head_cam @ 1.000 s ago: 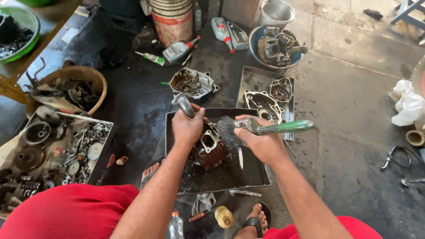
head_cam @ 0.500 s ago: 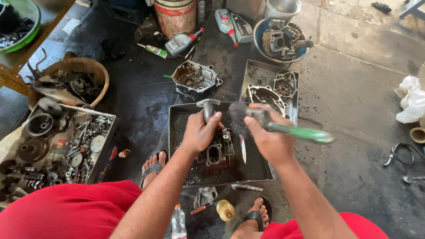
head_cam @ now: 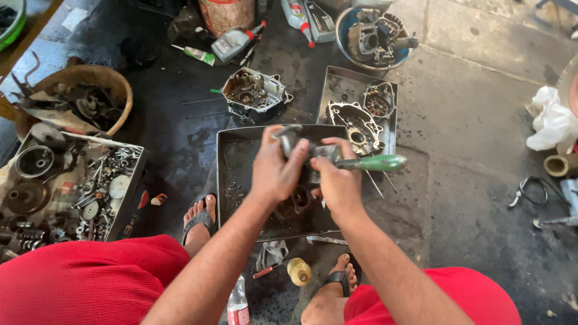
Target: The person scrubs a metal engine cylinder with a brush and solvent, rotating the part to clean multiple surfaces. The person then places the cleaned part into a tray with other engine components.
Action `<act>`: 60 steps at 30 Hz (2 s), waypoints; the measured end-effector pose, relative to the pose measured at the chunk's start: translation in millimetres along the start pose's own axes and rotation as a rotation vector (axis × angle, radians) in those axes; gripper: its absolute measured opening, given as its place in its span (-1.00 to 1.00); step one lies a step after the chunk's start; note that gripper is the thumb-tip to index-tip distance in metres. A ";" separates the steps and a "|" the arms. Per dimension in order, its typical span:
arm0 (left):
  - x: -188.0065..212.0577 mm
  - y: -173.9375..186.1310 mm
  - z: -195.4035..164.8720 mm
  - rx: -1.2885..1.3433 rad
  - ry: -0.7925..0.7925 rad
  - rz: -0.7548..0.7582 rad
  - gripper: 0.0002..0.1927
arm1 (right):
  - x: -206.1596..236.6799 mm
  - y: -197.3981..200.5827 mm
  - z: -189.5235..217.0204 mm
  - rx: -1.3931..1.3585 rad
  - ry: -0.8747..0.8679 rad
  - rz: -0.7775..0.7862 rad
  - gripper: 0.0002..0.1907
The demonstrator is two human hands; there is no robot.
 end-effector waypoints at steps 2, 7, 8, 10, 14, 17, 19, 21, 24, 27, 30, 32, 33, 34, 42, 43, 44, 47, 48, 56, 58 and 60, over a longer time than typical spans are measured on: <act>-3.0 6.2 5.7 0.012 -0.074 -0.055 -0.60 | 7.0 1.2 3.4 -0.115 -0.181 0.136 -0.56; -4.2 5.7 10.2 0.107 -0.105 0.071 -0.63 | -1.2 6.8 2.3 -0.114 -0.193 0.369 -0.68; -3.4 4.4 8.2 0.101 -0.102 0.101 -0.63 | -4.6 5.0 -1.6 -0.212 -0.163 0.348 -0.75; 0.4 2.9 3.1 0.110 -0.093 0.139 -0.64 | -9.7 0.7 -9.7 -0.255 -0.016 0.187 -0.85; 4.4 0.3 -4.6 0.058 -0.110 0.124 -0.65 | -16.5 4.8 -7.5 -0.047 0.339 0.137 -0.80; 3.4 3.3 -1.5 0.118 -0.166 0.100 -0.68 | -12.3 16.5 11.5 0.312 0.982 0.014 -0.86; 1.2 5.7 2.5 0.131 -0.221 0.099 -0.70 | -22.4 19.9 0.5 0.048 0.438 0.161 -0.85; 1.9 6.0 7.7 0.137 -0.219 0.139 -0.70 | -19.5 14.9 -4.4 0.001 0.270 0.279 -0.87; 0.3 1.1 14.6 0.143 -0.180 0.233 -0.70 | -5.3 6.8 8.3 0.207 0.596 0.316 -0.92; -0.1 -2.5 22.9 0.118 -0.146 0.244 -0.65 | 8.6 12.7 31.7 0.288 0.804 0.273 -0.94; -6.7 -2.3 36.9 0.112 -0.073 0.197 -0.56 | 15.3 27.8 53.2 0.317 0.823 0.309 -0.94; -11.9 -3.4 45.5 0.174 -0.026 0.199 -0.53 | 19.2 29.6 52.6 0.356 0.772 0.371 -0.93; -13.4 -4.0 48.1 0.176 -0.025 0.195 -0.52 | 20.9 28.5 50.8 0.337 0.815 0.448 -0.94; -14.3 -4.8 50.0 0.178 -0.026 0.193 -0.52 | 23.1 22.9 45.3 0.316 0.856 0.523 -0.95; -16.2 -9.1 54.2 0.194 -0.053 0.229 -0.52 | -5.7 45.8 39.0 0.216 0.859 0.318 -0.90; -17.2 -9.7 56.3 0.214 -0.048 0.208 -0.52 | -3.9 50.7 41.1 0.200 0.799 0.346 -0.82; -16.8 -10.3 59.2 0.233 -0.039 0.189 -0.52 | 0.4 52.7 42.0 0.184 0.734 0.375 -0.74; -21.7 -10.3 71.4 0.293 -0.008 0.235 -0.58 | 25.9 35.3 37.0 0.293 0.862 0.443 -0.47; -24.2 -7.4 77.2 0.292 0.023 0.211 -0.61 | 25.3 34.2 31.2 0.360 0.664 0.469 -0.46; -44.4 7.2 104.8 0.455 0.292 0.000 -0.58 | 1.2 51.4 0.5 0.237 0.483 0.219 -0.56; -42.1 1.6 106.2 0.326 0.395 -0.068 -0.62 | 13.0 37.9 -8.8 0.219 0.832 0.276 -0.62; -41.8 -1.9 106.6 0.312 0.414 -0.101 -0.65 | 23.6 21.3 -21.3 0.304 1.001 0.326 -0.65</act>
Point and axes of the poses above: each hand's wrist, its own x-axis away from the middle knuckle, its own y-axis out of the back of the hand, z = x × y, the point moved 3 cm from there along -x, towards the middle knuckle, and after that the axes turned 5 degrees about -x, right-handed, at the moved point
